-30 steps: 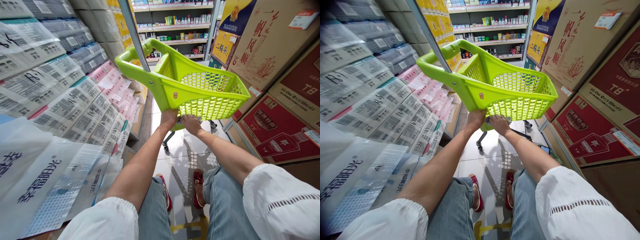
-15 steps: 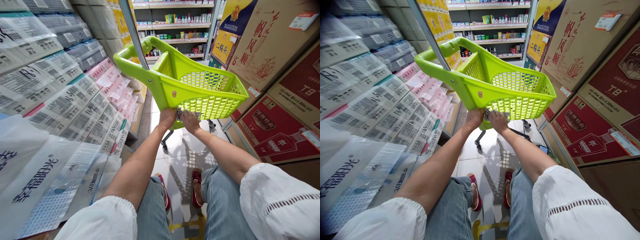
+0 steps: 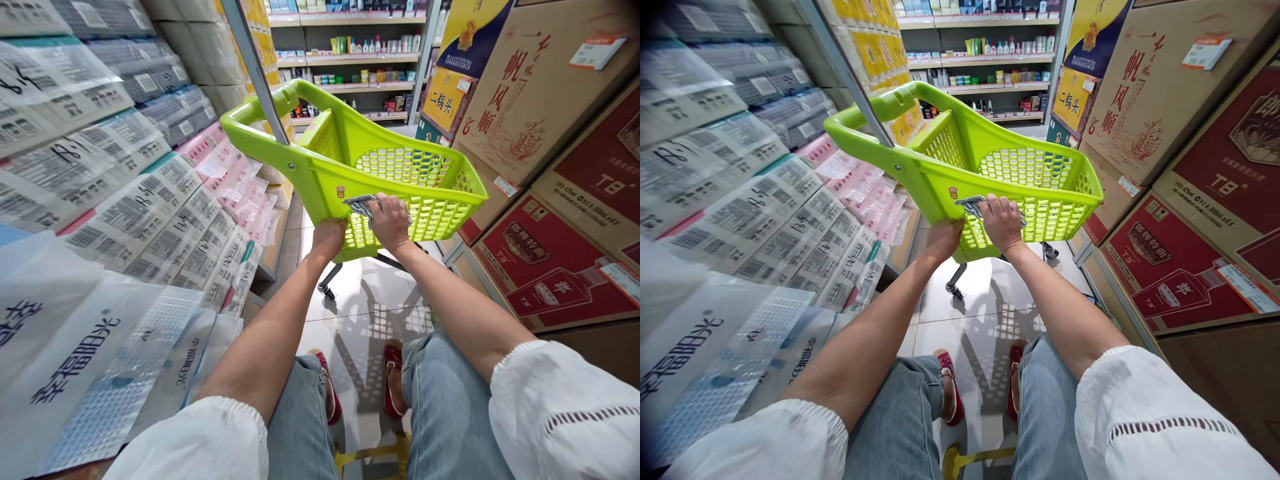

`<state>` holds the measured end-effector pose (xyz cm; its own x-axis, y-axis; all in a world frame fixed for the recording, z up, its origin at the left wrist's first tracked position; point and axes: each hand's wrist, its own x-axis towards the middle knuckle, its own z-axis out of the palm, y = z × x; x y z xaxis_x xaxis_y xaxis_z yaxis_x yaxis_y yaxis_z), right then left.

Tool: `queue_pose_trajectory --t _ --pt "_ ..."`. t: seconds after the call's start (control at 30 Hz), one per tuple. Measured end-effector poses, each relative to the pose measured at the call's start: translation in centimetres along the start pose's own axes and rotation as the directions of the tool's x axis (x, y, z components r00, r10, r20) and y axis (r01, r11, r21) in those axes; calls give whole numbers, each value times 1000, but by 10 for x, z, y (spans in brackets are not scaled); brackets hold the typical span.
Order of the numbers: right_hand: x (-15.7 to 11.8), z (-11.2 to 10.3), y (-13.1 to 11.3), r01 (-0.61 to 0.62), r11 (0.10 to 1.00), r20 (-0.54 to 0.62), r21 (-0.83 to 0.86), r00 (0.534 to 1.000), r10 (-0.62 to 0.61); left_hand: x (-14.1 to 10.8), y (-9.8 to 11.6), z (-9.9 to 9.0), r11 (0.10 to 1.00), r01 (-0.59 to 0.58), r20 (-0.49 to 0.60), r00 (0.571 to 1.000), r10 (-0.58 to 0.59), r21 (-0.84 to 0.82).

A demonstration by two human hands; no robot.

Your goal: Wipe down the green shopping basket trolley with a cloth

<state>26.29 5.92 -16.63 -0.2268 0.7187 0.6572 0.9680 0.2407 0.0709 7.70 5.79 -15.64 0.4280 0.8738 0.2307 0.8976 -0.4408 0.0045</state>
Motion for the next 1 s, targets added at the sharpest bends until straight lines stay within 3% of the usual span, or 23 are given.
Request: queue_pose_trajectory --t 0.13,0.23,0.33,0.4,0.5,0.6,0.7,0.83,1.0 --pt "-27 21 -14 115 993 111 26 987 -117 2 -3 2 1000 20 -10 1000 -20 7" --pt "-54 39 -22 214 976 229 43 949 -218 3 -5 4 1000 22 -17 1000 -22 0" --pt "-60 44 -20 266 962 291 62 917 -272 3 -8 4 1000 25 -18 1000 -26 -11" --pt "-48 39 -14 244 969 250 47 936 -248 3 -10 5 1000 24 -19 1000 -25 -19" --pt "-17 20 -2 130 992 88 0 988 -129 3 -12 6 1000 12 -29 999 -13 -24" --pt "5 0 6 2 1000 -38 -5 999 -3 0 -10 6 1000 23 -32 999 -24 -9" --pt "8 -11 9 -15 1000 -62 14 998 16 -4 2 4 999 25 -69 997 -23 20" --pt "2 -15 9 -11 999 -61 33 998 13 0 29 2 997 -80 -120 990 80 5" --pt "4 -16 12 -10 999 -79 44 997 14 26 51 13 998 61 -87 994 -63 -15"
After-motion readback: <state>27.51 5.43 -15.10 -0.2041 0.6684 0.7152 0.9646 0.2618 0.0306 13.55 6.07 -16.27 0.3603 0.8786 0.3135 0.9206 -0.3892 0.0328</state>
